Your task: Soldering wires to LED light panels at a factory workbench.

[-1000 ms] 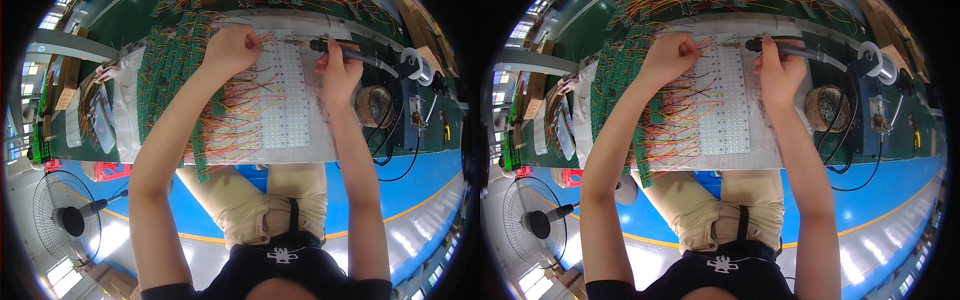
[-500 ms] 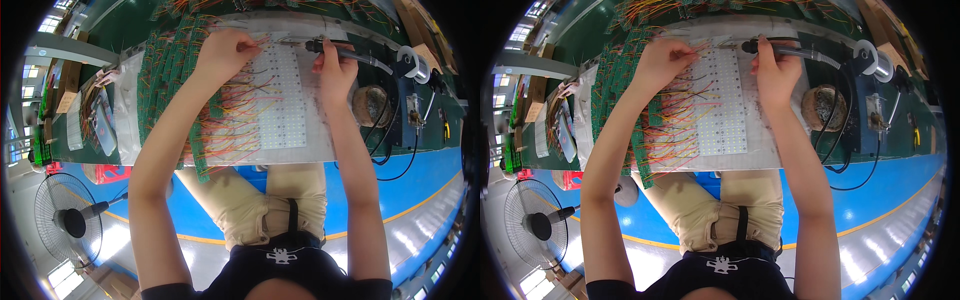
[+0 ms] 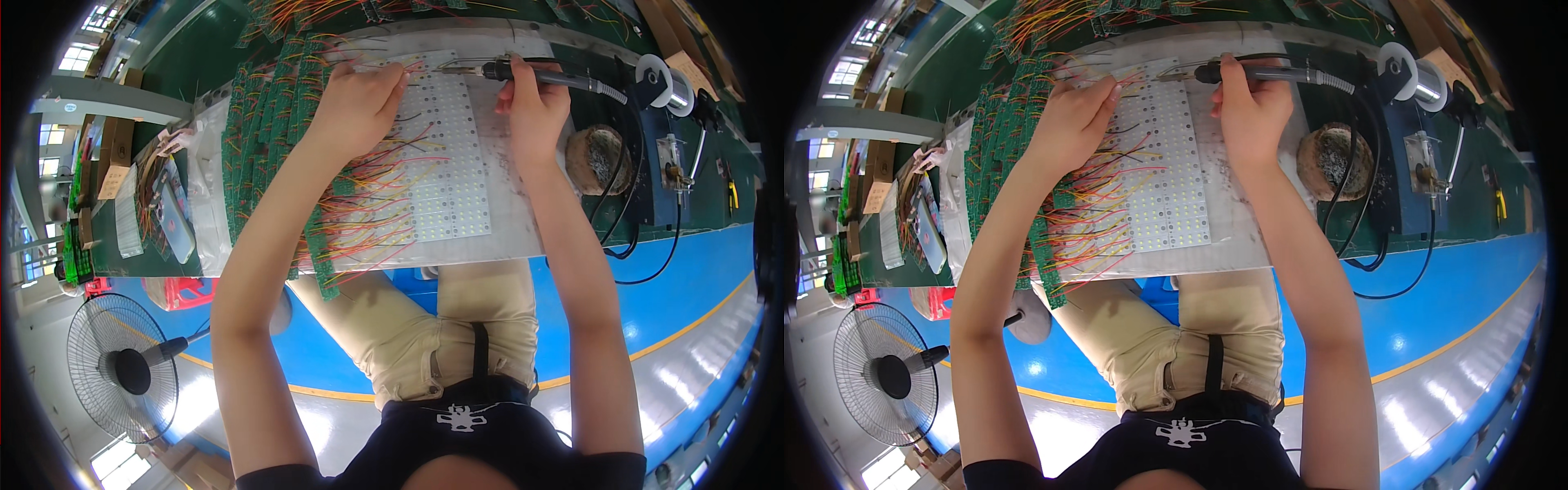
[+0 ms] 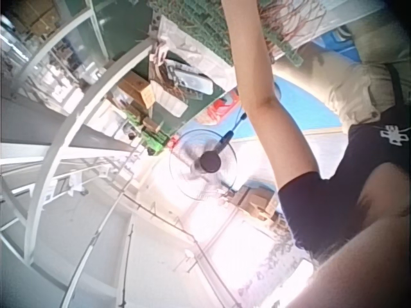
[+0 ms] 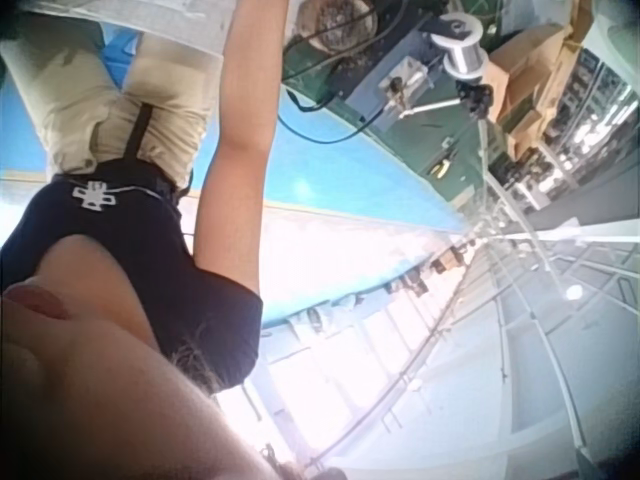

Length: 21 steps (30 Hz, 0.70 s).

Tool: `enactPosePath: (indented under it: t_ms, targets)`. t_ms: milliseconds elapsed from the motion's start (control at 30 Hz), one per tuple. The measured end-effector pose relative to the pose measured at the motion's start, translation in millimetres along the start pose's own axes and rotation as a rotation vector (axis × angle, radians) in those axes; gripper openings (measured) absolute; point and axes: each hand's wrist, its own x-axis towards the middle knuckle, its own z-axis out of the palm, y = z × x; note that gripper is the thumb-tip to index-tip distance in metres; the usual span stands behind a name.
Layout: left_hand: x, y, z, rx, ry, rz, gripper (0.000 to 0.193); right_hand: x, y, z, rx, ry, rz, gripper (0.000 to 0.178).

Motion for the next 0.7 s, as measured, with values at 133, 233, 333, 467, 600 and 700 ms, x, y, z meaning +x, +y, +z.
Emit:
enactPosePath:
  t_ms: [133, 233, 333, 467, 600, 700]
  targets:
    - [1, -4, 6, 0.002, -0.025, 0.039, 0.015, 1, 3, -1, 0.026, -0.001, -0.010, 0.017]
    - [2, -5, 9, 0.020, -0.055, 0.037, 0.014, 2, 4, -2, 0.041, 0.003, 0.004, 0.019]
    - [2, -6, 9, 0.034, -0.062, 0.056, 0.012, 1, 3, -2, 0.046, -0.010, 0.026, 0.019]
    - [3, -6, 9, 0.108, -0.133, 0.061, 0.011, 1, 4, -2, 0.040, -0.015, 0.017, 0.019]
    - [3, -7, 12, 0.106, -0.143, 0.040, 0.011, 0, 4, -1, -0.006, -0.011, 0.028, 0.020]
    - [3, -5, 12, 0.121, -0.135, 0.045, 0.011, 0, 6, -2, 0.008, -0.016, 0.038, 0.020]
